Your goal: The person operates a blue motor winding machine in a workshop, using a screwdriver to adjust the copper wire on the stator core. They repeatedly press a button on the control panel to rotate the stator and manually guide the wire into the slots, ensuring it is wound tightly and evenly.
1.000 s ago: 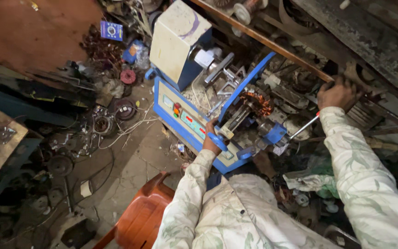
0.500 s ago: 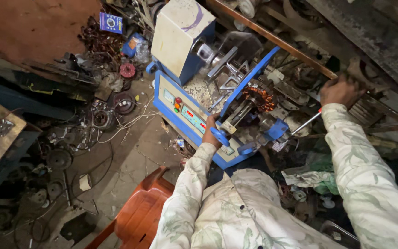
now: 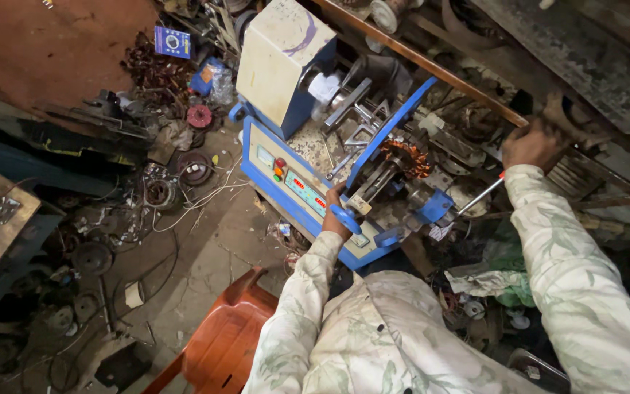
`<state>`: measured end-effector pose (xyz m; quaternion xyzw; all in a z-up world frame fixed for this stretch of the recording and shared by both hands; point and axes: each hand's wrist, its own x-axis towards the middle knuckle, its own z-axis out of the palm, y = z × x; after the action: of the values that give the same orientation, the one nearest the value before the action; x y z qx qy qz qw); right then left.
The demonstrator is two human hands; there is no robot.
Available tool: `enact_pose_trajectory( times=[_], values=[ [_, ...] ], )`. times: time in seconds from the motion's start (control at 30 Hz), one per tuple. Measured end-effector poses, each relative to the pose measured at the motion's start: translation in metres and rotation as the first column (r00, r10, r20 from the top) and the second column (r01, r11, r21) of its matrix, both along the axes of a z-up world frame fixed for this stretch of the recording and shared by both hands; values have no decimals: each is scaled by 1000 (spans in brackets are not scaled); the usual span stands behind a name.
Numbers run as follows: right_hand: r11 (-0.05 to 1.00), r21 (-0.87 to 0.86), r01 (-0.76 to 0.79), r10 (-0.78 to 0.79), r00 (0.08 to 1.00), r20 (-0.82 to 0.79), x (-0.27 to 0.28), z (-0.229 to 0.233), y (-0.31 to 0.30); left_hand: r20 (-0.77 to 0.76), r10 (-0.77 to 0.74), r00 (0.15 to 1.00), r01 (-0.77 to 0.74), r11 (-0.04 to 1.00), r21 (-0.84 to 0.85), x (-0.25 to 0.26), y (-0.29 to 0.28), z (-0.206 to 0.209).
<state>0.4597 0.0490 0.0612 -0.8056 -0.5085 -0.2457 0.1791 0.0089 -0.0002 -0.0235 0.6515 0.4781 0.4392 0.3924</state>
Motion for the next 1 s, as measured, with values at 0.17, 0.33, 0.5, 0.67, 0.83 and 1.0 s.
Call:
enact_pose_trajectory(
  times=[0.17,0.33,0.5,0.67,0.83,1.0],
  values=[
    [998,48,-38,38,999,-9,-4,6,-5,55,14,998,-13,1000,-23,3,-3,-16],
    [1000,1,-5,5,1000,10,-11,10,-3,33,12,999,-13,1000,6,0,-4,-4],
    [1000,-6,26,-25,999,36,-8,8,1,-55,-3,998,-2,995,-102,-3,-9,6],
    [1000,-3,21,-21,999,32,-12,9,-7,-246,-59,967,-5,968,-252,-21,-35,-1],
    [996,85,-11,3,995,99,-16,23,8,46,79,996,-46,869,-492,-47,-81,47],
    [997,-35,69,-68,997,35,-5,-4,-10,91,150,985,-155,987,49,-35,-77,96]
  ],
)
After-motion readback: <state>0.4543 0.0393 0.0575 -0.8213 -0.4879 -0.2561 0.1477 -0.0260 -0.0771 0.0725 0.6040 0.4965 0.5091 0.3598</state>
